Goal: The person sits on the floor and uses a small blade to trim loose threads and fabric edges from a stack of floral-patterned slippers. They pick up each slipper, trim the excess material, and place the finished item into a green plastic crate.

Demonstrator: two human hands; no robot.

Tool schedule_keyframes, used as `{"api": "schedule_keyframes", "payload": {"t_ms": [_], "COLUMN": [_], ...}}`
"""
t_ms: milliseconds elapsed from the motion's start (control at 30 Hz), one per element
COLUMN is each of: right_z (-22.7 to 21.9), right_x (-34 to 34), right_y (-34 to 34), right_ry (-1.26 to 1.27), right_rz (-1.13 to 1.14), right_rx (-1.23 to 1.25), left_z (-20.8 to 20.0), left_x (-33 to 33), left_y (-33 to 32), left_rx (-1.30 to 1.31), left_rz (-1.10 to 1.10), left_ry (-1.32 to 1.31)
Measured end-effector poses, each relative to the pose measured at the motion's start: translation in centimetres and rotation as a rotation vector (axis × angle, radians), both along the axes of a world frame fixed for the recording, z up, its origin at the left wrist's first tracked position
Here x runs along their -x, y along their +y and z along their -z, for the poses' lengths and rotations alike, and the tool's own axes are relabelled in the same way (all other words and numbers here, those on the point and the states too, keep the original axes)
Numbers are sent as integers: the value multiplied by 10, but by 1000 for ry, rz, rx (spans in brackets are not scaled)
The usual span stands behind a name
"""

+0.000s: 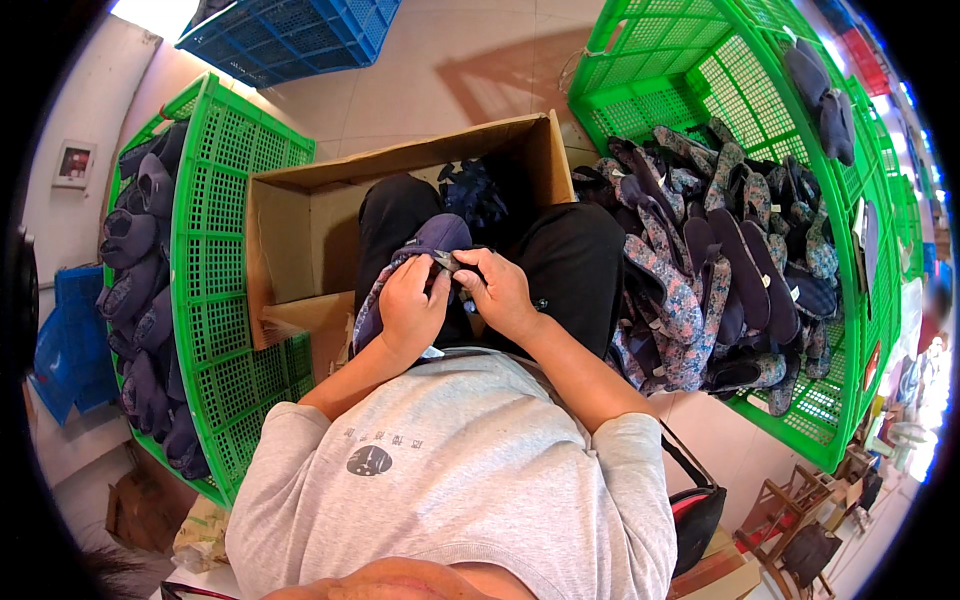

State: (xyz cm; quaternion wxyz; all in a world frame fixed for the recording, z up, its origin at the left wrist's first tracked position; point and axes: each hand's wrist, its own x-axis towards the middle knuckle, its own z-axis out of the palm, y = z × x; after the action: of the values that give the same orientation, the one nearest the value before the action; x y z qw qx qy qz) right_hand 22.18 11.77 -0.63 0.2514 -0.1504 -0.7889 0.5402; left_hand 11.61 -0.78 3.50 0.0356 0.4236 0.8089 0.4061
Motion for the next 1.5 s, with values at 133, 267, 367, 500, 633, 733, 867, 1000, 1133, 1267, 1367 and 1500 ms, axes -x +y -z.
{"api": "schedule_keyframes", "payload": {"t_ms": [133,267,367,500,633,733,867,1000,1133,1267,1367,1500], "right_z": [3,14,19,20,16,22,21,13,8,6,14,24], "right_x": [0,1,-1,-1,0,-2,1,6,9,10,9,6], "right_y": [0,-7,-9,-12,-13,-10,-2,15,26,27,21,-6], "right_ry": [-4,50,91,117,54,26,75,101,29,4,-67,14], "right_rz": [4,42,59,72,87,95,186,188,124,60,3,-146], "right_rx": [27,309,628,898,937,945,967,923,869,893,880,837], "left_z": [-4,-6,-18,-24,-11,-10,-30,-28,-37,-70,-52,-21], "left_x": [0,6,27,49,50,51,52,46,57,87,107,104], "left_y": [1,-3,-10,-34,-64,-82,-95,-116,-117,-109,-101,-72], "left_rx": [1,-24,-106,62,192,321,316,365,197,-14,-230,-497], "left_rz": [-2,-2,-27,-136,-169,-113,-14,41,-169,-251,-253,-379], "left_ry": [42,73,88,-227,-411,-698,-1015,-1093,-1173,-1006,-1004,-1072]}}
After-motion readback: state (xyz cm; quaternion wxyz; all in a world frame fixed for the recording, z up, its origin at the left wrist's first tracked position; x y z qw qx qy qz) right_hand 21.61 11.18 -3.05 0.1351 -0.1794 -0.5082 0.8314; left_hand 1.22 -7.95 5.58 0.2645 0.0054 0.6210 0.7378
